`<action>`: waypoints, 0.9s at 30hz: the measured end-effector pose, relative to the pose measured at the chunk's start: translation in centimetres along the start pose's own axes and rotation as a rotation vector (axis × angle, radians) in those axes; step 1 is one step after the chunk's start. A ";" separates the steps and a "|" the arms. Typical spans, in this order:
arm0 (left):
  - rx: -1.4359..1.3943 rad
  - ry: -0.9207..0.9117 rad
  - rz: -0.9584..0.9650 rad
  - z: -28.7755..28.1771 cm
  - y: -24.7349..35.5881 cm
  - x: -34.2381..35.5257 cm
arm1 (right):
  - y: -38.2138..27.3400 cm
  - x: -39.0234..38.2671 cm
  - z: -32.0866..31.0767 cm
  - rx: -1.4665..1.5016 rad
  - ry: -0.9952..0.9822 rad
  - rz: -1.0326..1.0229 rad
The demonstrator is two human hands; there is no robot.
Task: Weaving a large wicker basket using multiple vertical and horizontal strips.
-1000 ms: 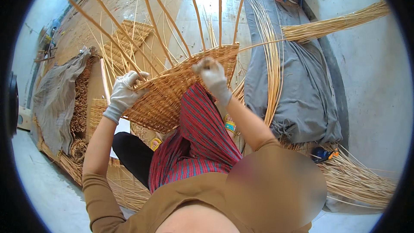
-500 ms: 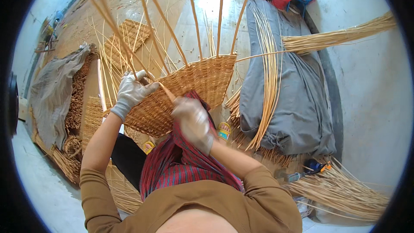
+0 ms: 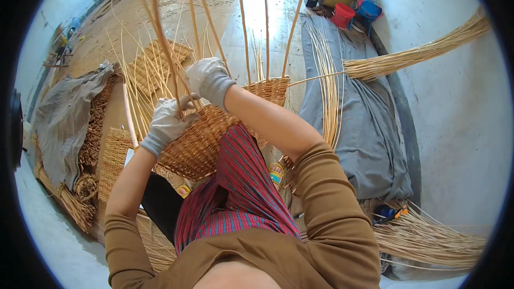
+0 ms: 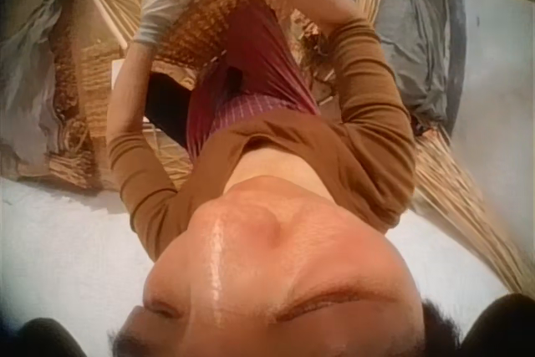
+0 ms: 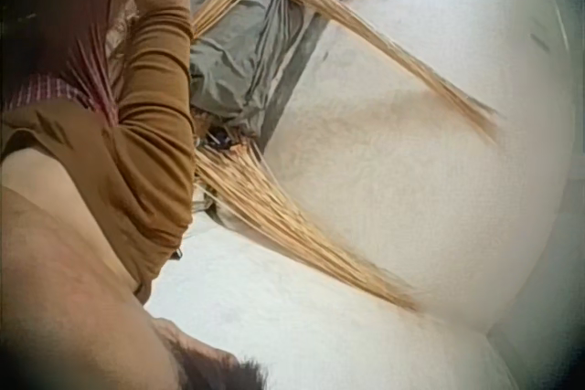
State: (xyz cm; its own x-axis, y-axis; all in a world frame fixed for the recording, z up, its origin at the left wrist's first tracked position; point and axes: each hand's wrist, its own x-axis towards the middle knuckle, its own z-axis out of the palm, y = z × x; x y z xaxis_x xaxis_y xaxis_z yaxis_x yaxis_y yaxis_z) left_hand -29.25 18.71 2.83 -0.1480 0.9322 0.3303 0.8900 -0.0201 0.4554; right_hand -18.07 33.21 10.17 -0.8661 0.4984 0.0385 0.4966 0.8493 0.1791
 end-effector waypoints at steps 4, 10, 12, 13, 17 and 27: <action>0.131 -0.087 -0.121 -0.1 -0.4 0.6 | 1.8 -6.2 -5.8 0.635 0.026 -0.135; 0.097 -0.160 0.040 -0.2 -2.5 0.4 | 6.8 -8.0 -1.3 1.266 0.436 0.152; -0.011 -0.190 0.062 0.3 -0.9 2.0 | 13.6 -9.2 12.2 1.416 0.488 0.225; -0.107 -0.210 0.036 0.2 -0.5 2.3 | 12.5 -9.5 17.3 1.491 0.482 0.426; -0.011 -0.094 0.190 0.0 0.0 1.6 | 8.1 -11.7 20.6 2.094 0.550 0.512; -0.157 -0.041 0.086 3.7 1.8 4.8 | 7.5 -10.6 19.4 1.992 0.596 0.467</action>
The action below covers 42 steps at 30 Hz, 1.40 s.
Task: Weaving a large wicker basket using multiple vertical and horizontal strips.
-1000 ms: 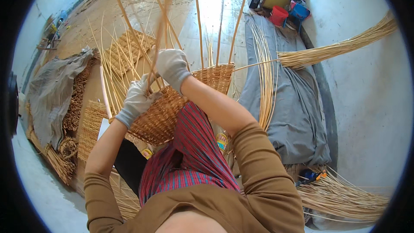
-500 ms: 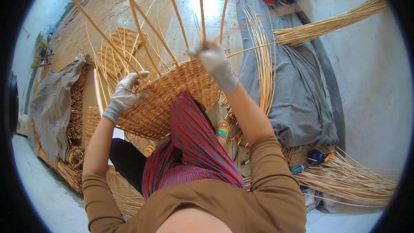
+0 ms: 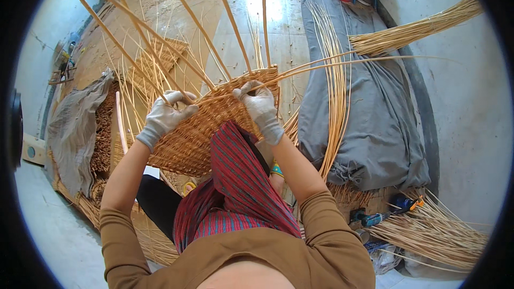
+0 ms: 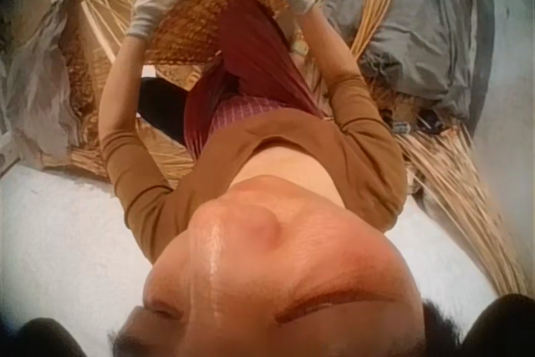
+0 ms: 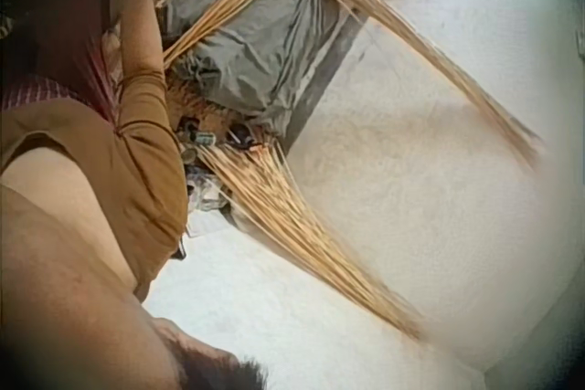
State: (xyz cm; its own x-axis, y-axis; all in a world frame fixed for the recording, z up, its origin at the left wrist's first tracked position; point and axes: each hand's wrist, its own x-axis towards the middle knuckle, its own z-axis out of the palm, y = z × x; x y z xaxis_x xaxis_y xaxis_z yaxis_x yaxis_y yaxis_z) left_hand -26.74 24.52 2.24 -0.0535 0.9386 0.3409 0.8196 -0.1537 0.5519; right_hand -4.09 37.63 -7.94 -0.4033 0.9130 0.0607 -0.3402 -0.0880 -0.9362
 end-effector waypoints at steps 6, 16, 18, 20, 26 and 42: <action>0.049 -0.106 -0.354 0.4 0.0 0.0 | 1.6 -9.9 3.7 -0.188 -0.142 -0.785; -0.013 0.084 -0.060 0.4 -3.5 -1.0 | -10.4 5.5 14.7 -1.511 -0.253 -0.639; -0.088 0.020 -0.103 0.2 -1.1 -0.4 | -10.0 7.5 15.3 -1.916 -0.397 -0.486; -0.046 -0.049 -0.148 0.1 -0.1 0.0 | -10.3 8.1 16.4 -1.994 -0.524 -0.437; 0.024 -0.162 -0.199 -0.6 -1.7 -0.5 | -18.0 4.0 15.7 -1.861 -0.907 -0.347; 0.318 -0.049 0.106 -0.9 1.0 1.2 | -0.6 3.0 -4.5 -0.024 0.036 -0.135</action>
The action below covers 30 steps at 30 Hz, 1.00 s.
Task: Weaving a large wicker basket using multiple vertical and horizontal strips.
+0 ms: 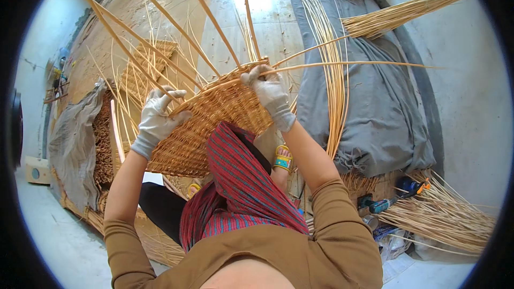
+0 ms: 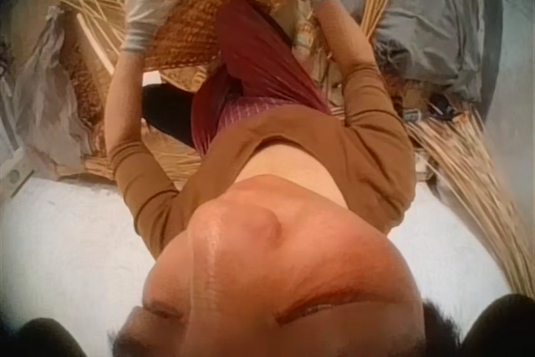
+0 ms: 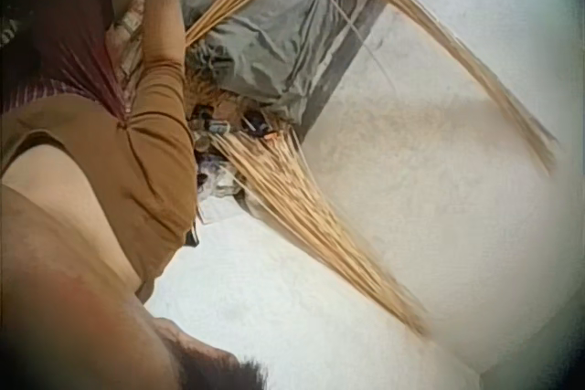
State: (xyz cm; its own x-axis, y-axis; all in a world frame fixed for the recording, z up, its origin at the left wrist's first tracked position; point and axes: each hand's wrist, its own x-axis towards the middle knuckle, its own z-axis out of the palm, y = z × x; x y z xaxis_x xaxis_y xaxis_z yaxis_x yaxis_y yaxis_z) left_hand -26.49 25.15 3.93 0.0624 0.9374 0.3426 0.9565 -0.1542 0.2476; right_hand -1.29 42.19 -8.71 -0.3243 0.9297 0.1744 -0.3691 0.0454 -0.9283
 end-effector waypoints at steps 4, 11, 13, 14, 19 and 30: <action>-0.085 -0.222 -0.160 0.8 -0.1 2.3 | -1.1 -0.1 1.6 0.073 0.003 0.037; -0.285 -0.112 -0.319 3.1 1.0 3.2 | -1.5 -2.4 2.6 0.071 0.102 -0.044; -0.204 -0.239 -0.436 3.4 0.7 3.4 | -2.5 -4.8 3.5 -0.026 0.129 -0.215; -0.215 -0.231 -0.447 3.4 0.6 3.2 | -4.4 -7.0 4.7 -0.228 0.113 -0.274; -0.164 -0.158 -0.424 3.7 1.3 3.2 | -5.6 -12.1 6.3 -0.155 -0.098 -0.363; -0.534 -0.023 -0.180 2.5 1.0 2.5 | -11.1 8.1 15.2 -1.698 -0.529 -0.394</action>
State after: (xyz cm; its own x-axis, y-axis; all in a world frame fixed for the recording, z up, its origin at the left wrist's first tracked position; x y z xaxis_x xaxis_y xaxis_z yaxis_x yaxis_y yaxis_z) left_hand -24.64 28.12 2.77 -0.0761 0.9693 0.2340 0.6758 -0.1224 0.7269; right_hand -13.11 43.65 8.00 -0.7829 0.5886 0.2016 0.5933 0.8039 -0.0429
